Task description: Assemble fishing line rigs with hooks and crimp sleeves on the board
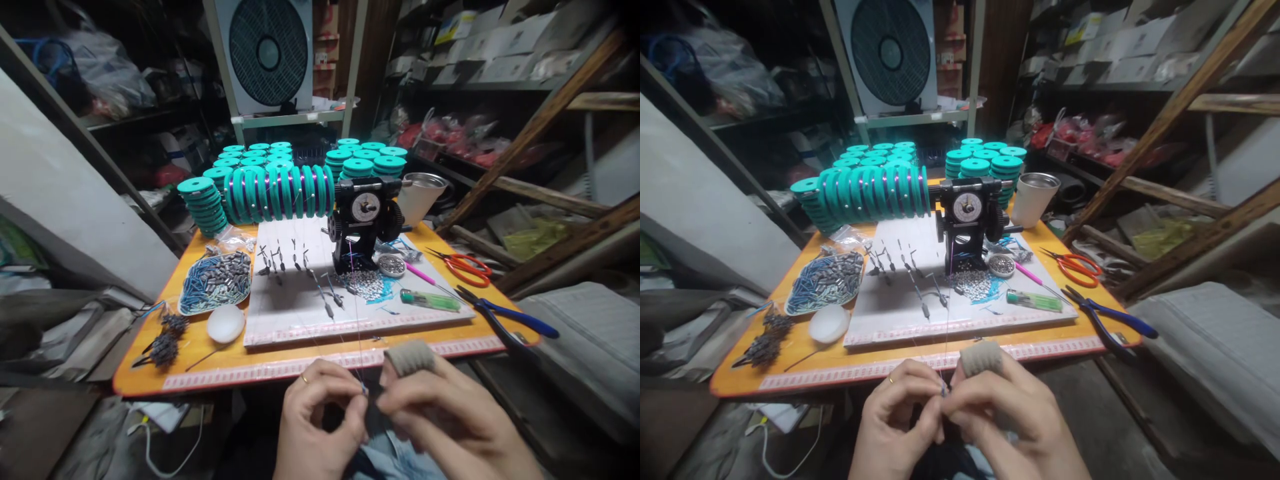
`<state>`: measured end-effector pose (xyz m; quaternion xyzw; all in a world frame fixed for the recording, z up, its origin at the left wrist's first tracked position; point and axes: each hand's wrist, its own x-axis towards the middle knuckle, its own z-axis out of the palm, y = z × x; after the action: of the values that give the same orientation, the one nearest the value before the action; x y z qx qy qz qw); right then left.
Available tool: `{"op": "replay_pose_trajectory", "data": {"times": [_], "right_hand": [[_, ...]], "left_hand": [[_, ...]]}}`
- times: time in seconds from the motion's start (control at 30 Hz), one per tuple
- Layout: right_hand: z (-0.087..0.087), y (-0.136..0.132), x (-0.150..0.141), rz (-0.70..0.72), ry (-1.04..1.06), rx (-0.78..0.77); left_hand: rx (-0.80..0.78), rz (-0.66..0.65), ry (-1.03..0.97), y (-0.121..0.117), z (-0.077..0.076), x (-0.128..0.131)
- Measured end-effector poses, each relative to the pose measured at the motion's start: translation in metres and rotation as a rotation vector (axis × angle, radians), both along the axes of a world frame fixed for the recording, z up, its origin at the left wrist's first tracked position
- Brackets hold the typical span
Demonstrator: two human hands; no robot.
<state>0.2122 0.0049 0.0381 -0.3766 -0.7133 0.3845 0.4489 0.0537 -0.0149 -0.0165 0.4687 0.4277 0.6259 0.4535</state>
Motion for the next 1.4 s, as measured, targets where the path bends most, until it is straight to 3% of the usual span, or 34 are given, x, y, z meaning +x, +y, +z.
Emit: {"op": "replay_pose_trajectory", "data": {"times": [0.07,0.13,0.27,0.43,0.57,0.67,0.77,0.9,1.07,1.2,1.4], "right_hand": [[0.0,-0.002,0.004,0.096,0.201,-0.144],[-0.001,-0.004,0.008,0.121,0.248,-0.183],[-0.001,-0.008,0.011,-0.021,-0.054,0.02],[0.0,-0.005,0.002,-0.051,-0.15,0.155],[-0.01,0.0,-0.002,0.011,-0.029,0.19],[-0.021,-0.002,0.0,-0.062,0.016,0.102],[-0.03,-0.009,0.004,-0.163,-0.093,0.164],[-0.032,-0.019,0.006,-0.119,-0.306,0.238],[-0.023,-0.018,0.008,-0.034,-0.358,-0.002],[-0.027,-0.016,0.005,-0.008,-0.053,-0.229],[-0.055,-0.021,-0.01,0.047,0.381,-0.571]], "left_hand": [[-0.102,-0.06,-0.175,0.0,-0.002,0.001],[-0.17,-0.133,-0.308,0.0,-0.002,0.0],[-0.198,-0.177,-0.376,0.0,0.001,0.0],[-0.141,-0.105,-0.301,-0.001,0.006,0.004],[-0.193,-0.151,-0.394,-0.001,0.008,0.004],[-0.312,-0.245,-0.557,-0.001,0.01,0.003],[-0.398,-0.268,-0.665,-0.002,0.01,0.006],[-0.443,-0.199,-0.694,-0.003,0.01,0.012],[-0.461,-0.166,-0.682,-0.003,0.01,0.016],[-0.447,-0.159,-0.638,-0.003,0.01,0.015],[-0.473,-0.126,-0.656,-0.006,0.003,0.019]]}}
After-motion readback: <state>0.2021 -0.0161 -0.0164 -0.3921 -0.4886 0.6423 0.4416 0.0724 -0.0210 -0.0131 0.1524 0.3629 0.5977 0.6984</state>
